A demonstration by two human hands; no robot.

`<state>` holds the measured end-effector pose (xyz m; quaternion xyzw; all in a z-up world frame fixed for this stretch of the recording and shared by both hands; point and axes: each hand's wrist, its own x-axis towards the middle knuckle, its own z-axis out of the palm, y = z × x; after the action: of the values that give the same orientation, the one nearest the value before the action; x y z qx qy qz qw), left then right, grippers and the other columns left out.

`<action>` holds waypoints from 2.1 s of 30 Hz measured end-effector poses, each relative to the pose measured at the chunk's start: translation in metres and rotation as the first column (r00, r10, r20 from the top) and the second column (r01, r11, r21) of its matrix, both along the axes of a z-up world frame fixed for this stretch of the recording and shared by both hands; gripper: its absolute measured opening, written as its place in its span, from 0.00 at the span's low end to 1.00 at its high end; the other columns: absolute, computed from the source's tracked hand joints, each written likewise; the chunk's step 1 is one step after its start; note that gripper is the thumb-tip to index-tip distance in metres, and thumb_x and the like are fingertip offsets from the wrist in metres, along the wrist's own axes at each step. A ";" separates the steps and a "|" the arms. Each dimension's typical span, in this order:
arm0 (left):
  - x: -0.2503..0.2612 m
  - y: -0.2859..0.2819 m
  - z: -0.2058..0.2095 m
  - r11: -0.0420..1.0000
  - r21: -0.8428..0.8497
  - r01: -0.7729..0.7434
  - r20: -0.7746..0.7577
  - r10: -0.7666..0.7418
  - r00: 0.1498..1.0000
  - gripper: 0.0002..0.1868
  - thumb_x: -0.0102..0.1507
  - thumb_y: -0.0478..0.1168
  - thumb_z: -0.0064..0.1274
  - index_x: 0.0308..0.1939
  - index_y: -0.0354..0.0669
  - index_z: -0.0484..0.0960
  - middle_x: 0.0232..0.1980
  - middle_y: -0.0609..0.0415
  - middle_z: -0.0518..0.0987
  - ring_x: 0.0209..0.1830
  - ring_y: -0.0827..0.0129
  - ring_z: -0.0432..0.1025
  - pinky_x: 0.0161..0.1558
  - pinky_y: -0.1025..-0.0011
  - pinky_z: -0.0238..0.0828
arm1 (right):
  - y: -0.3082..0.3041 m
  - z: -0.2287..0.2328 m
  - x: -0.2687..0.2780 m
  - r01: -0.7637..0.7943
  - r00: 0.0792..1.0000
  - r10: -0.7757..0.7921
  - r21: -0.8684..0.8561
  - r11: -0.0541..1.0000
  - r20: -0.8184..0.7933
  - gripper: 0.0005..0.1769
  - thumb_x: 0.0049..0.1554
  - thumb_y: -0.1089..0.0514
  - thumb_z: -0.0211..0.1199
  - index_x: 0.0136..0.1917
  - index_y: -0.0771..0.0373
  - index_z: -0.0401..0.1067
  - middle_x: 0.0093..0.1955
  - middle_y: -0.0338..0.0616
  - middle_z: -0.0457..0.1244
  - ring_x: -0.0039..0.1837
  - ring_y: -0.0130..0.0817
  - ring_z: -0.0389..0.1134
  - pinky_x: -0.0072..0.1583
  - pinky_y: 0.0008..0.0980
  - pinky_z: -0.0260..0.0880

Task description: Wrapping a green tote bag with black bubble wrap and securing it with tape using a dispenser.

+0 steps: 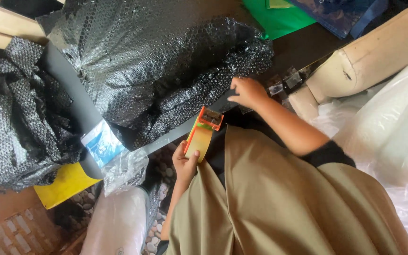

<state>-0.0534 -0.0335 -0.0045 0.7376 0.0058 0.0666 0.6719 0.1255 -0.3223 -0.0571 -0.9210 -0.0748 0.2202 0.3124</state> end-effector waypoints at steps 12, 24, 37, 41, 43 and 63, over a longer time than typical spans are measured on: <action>-0.012 -0.004 -0.006 0.967 0.254 -0.035 -0.017 0.040 0.999 0.22 0.61 0.48 0.69 0.32 0.43 0.69 0.31 0.54 0.66 0.31 0.66 0.63 0.47 0.67 0.60 | 0.056 0.062 -0.042 -0.100 0.901 -0.167 0.566 0.818 0.400 0.24 0.47 0.49 0.82 0.55 0.57 0.81 0.54 0.47 0.68 0.54 0.46 0.71 0.55 0.37 0.72; -0.013 0.009 0.018 0.947 0.322 0.006 0.088 -0.036 0.995 0.19 0.61 0.37 0.64 0.42 0.22 0.74 0.39 0.26 0.71 0.42 0.27 0.69 0.50 0.46 0.66 | 0.094 0.053 -0.069 -0.089 0.908 -0.114 0.452 0.887 0.402 0.08 0.52 0.61 0.74 0.38 0.59 0.74 0.43 0.37 0.71 0.49 0.40 0.74 0.51 0.34 0.73; -0.031 0.072 -0.023 0.929 0.362 0.076 -0.175 -0.012 0.984 0.25 0.55 0.50 0.74 0.26 0.44 0.71 0.25 0.50 0.69 0.29 0.58 0.67 0.42 0.69 0.63 | 0.108 0.112 -0.106 0.226 0.970 -0.111 0.634 0.740 -0.216 0.14 0.52 0.58 0.76 0.41 0.67 0.72 0.50 0.49 0.73 0.51 0.38 0.77 0.52 0.28 0.77; -0.031 0.085 -0.007 0.943 0.277 0.185 -0.185 -0.137 0.973 0.25 0.46 0.50 0.79 0.27 0.43 0.75 0.26 0.49 0.72 0.29 0.60 0.69 0.41 0.70 0.66 | 0.114 0.119 -0.121 0.282 0.959 -0.208 0.550 0.786 -0.194 0.13 0.49 0.56 0.79 0.37 0.61 0.75 0.38 0.38 0.73 0.41 0.29 0.75 0.44 0.24 0.77; -0.028 0.089 0.005 0.943 0.240 0.231 -0.184 -0.189 0.965 0.25 0.45 0.49 0.79 0.27 0.42 0.76 0.26 0.48 0.73 0.29 0.61 0.69 0.40 0.70 0.67 | 0.118 0.130 -0.124 0.293 0.956 -0.249 0.514 0.807 -0.154 0.11 0.51 0.55 0.77 0.36 0.58 0.75 0.35 0.35 0.72 0.40 0.27 0.74 0.43 0.25 0.75; -0.020 0.122 0.064 0.884 -0.145 0.445 -0.185 -0.466 0.865 0.13 0.63 0.44 0.61 0.37 0.37 0.78 0.32 0.52 0.75 0.32 0.69 0.67 0.36 0.72 0.63 | 0.077 0.095 -0.119 0.490 0.852 -0.416 0.765 0.417 -0.319 0.16 0.54 0.59 0.77 0.35 0.66 0.71 0.33 0.47 0.69 0.36 0.24 0.70 0.39 0.19 0.74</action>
<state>-0.0730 0.0886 0.0595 0.6871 -0.0927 -0.1743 0.6992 0.0065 -0.2450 0.0381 -0.6395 0.0946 0.1027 0.7560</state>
